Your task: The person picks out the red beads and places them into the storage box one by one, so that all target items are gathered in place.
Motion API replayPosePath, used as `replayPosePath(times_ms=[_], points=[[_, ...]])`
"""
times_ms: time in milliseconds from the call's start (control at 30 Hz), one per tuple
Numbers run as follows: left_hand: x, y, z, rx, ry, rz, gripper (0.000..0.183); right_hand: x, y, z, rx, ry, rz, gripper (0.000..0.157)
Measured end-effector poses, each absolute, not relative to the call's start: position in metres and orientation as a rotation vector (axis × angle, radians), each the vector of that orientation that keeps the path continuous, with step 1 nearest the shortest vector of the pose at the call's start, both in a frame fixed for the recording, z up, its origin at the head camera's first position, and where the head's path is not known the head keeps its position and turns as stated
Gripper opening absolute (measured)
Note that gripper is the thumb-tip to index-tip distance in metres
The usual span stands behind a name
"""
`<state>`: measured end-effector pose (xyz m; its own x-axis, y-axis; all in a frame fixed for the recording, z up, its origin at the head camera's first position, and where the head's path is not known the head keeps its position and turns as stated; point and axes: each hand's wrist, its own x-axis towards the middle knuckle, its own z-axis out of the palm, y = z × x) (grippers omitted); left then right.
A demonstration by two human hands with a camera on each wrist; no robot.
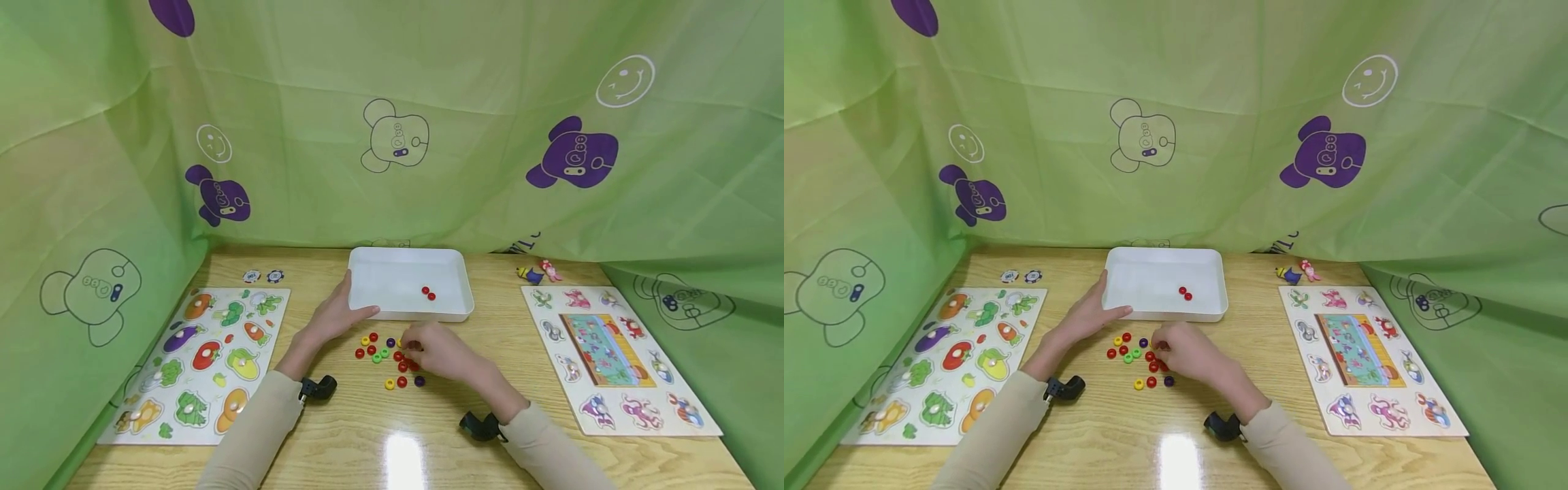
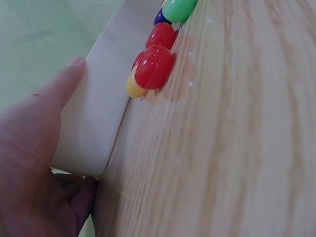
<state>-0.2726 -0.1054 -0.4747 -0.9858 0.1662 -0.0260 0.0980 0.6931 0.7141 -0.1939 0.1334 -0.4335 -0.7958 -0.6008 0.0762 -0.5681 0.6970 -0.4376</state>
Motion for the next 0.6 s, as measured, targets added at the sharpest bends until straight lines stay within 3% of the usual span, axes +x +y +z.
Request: replayPosePath(times_ms=[600], points=[[-0.2712, -0.1057, -0.4743, 0.278, 2.806, 1.23, 0.115, -0.1927, 0.1256, -0.4414, -0.942, 2.863, -0.577, 0.007]])
